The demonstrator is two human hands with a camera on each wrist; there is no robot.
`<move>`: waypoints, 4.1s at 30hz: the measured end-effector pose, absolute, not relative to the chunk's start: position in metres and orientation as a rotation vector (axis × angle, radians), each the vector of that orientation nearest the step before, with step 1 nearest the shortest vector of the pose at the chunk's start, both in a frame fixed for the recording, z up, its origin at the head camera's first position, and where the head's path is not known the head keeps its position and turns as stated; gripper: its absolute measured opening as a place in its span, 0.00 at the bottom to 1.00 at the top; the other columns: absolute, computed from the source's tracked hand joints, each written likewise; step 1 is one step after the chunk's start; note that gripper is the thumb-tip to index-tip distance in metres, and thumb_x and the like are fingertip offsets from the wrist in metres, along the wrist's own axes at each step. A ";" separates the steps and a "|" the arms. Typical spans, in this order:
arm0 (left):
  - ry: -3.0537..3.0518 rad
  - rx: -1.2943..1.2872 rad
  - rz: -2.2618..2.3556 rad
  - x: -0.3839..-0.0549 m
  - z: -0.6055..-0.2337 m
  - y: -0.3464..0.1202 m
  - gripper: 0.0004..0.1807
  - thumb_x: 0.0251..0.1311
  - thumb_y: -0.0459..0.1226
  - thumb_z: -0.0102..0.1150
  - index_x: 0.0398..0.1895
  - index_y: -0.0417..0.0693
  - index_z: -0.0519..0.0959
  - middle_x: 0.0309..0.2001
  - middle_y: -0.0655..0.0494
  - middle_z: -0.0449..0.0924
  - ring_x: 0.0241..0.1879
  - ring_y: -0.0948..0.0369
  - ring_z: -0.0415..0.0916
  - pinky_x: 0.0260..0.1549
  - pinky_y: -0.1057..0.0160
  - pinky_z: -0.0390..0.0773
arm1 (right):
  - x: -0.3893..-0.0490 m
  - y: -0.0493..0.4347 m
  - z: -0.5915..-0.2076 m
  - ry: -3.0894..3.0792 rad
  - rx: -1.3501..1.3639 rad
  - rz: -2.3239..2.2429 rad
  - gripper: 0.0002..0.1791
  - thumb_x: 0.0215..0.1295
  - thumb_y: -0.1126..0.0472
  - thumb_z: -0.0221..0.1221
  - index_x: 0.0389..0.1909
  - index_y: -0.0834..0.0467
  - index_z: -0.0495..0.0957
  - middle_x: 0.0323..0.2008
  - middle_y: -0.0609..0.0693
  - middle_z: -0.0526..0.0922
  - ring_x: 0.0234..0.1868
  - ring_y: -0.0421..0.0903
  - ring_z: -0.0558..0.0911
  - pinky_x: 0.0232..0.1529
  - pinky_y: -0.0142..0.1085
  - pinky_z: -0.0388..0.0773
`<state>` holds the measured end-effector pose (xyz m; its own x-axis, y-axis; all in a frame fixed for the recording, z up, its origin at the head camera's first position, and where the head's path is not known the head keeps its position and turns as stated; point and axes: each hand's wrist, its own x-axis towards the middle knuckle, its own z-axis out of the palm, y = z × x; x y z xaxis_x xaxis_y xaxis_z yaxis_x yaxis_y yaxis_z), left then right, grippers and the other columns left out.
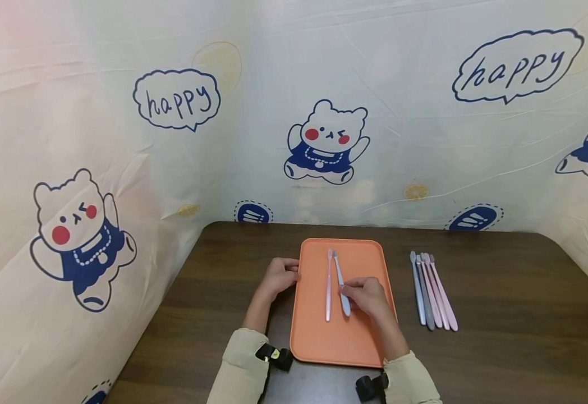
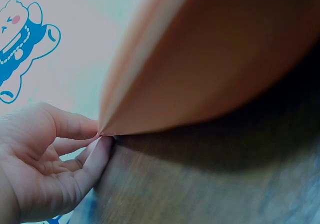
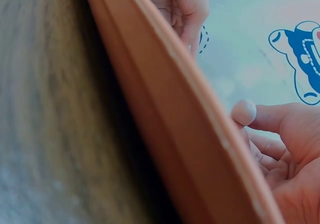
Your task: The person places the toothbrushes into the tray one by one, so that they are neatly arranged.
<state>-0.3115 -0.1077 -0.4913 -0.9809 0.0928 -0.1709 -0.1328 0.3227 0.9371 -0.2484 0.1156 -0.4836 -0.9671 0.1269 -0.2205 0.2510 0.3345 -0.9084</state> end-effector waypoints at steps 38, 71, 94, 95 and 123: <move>2.422 -0.020 1.704 -0.309 -0.490 -0.108 0.24 0.56 0.25 0.61 0.58 0.30 0.79 0.45 0.39 0.82 0.38 0.59 0.79 0.43 0.58 0.86 | -0.248 0.113 -0.485 2.540 0.168 -1.640 0.09 0.65 0.65 0.64 0.42 0.67 0.84 0.20 0.51 0.82 0.18 0.39 0.77 0.19 0.29 0.74; 2.411 0.000 1.724 -0.308 -0.489 -0.108 0.24 0.54 0.24 0.60 0.58 0.29 0.79 0.44 0.40 0.81 0.38 0.60 0.78 0.42 0.57 0.87 | -0.243 0.136 -0.479 2.479 -0.042 -1.876 0.13 0.69 0.70 0.57 0.49 0.74 0.80 0.32 0.63 0.85 0.25 0.43 0.83 0.28 0.31 0.82; 2.423 -0.011 1.704 -0.308 -0.490 -0.108 0.24 0.55 0.24 0.60 0.58 0.30 0.79 0.45 0.40 0.81 0.37 0.60 0.78 0.42 0.58 0.86 | -0.241 0.164 -0.471 2.707 -0.074 -1.790 0.13 0.70 0.70 0.56 0.51 0.70 0.82 0.38 0.63 0.87 0.30 0.41 0.83 0.29 0.30 0.79; 2.426 -0.010 1.703 -0.308 -0.490 -0.108 0.24 0.55 0.24 0.60 0.58 0.30 0.79 0.45 0.40 0.81 0.37 0.60 0.78 0.42 0.59 0.86 | -0.240 0.165 -0.471 2.708 -0.074 -1.787 0.13 0.70 0.70 0.57 0.51 0.70 0.82 0.38 0.63 0.87 0.30 0.42 0.83 0.29 0.31 0.80; 2.425 0.012 1.712 -0.309 -0.488 -0.108 0.24 0.55 0.24 0.60 0.58 0.30 0.79 0.44 0.40 0.80 0.38 0.59 0.78 0.44 0.56 0.86 | -0.239 0.192 -0.475 2.750 -0.168 -1.725 0.14 0.68 0.68 0.61 0.51 0.71 0.82 0.38 0.64 0.85 0.30 0.37 0.79 0.27 0.32 0.80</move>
